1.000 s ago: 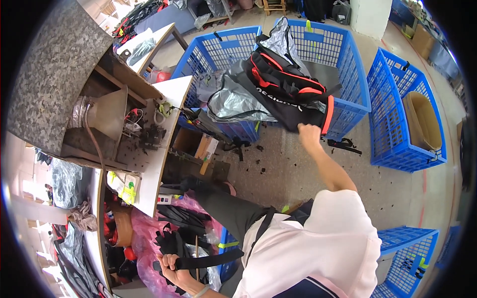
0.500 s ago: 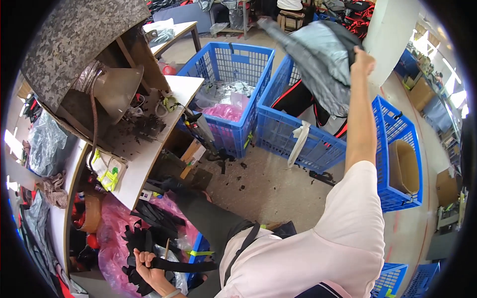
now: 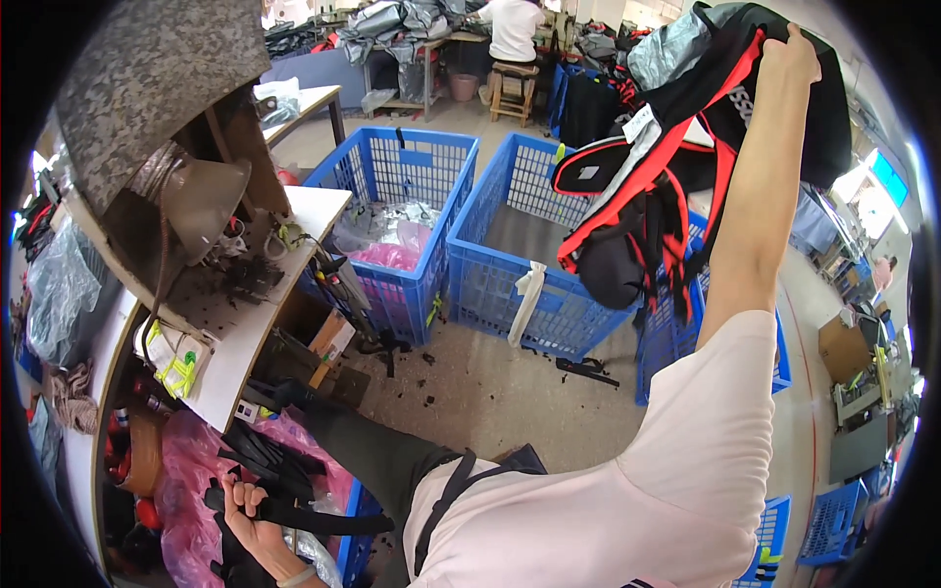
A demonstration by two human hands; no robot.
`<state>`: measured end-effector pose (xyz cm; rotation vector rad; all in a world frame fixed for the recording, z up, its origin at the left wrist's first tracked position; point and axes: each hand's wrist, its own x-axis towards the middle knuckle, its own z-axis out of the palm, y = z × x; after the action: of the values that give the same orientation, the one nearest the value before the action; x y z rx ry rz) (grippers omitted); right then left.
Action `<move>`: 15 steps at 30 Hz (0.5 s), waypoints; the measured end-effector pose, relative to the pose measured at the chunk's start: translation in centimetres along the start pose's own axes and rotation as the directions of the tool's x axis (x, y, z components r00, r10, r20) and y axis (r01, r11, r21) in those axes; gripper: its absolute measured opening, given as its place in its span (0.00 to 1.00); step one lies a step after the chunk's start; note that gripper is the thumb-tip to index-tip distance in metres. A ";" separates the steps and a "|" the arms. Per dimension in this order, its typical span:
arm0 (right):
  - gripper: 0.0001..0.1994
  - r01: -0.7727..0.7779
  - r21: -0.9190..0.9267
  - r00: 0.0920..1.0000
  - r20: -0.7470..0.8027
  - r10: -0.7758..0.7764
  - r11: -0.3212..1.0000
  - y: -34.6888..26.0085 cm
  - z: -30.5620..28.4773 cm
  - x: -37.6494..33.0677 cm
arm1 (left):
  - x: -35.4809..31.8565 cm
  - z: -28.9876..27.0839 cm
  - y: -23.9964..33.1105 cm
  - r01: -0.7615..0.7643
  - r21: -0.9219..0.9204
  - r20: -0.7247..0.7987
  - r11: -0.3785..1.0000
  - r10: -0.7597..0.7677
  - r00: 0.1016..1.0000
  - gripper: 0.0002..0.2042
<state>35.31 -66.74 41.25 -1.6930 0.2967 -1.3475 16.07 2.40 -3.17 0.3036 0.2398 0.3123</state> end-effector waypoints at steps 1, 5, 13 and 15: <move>0.26 -0.042 0.298 0.952 -0.278 0.130 0.954 -1.5 -1.4 1.3 | 0.5 -0.1 -0.4 0.028 -0.012 0.030 1.000 -0.027 0.999 0.08; 0.28 0.120 0.646 0.837 -0.474 0.273 0.754 -6.0 -1.2 0.5 | -1.4 -1.2 0.1 -0.008 -0.088 0.036 0.996 0.011 0.999 0.08; 0.09 0.362 0.806 0.885 -0.455 0.100 0.468 -11.8 -1.4 -8.9 | -2.9 -4.7 -0.6 0.043 -0.221 0.008 0.974 -0.042 0.999 0.11; 0.08 0.401 0.806 0.885 -0.464 0.043 0.435 -12.0 -1.7 -10.2 | -3.2 -4.8 -0.7 0.051 -0.209 0.024 0.977 -0.047 0.999 0.10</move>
<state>25.96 -54.16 43.85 -0.5009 -0.3697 -1.6101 11.97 1.93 -7.25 0.0918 0.1931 0.2833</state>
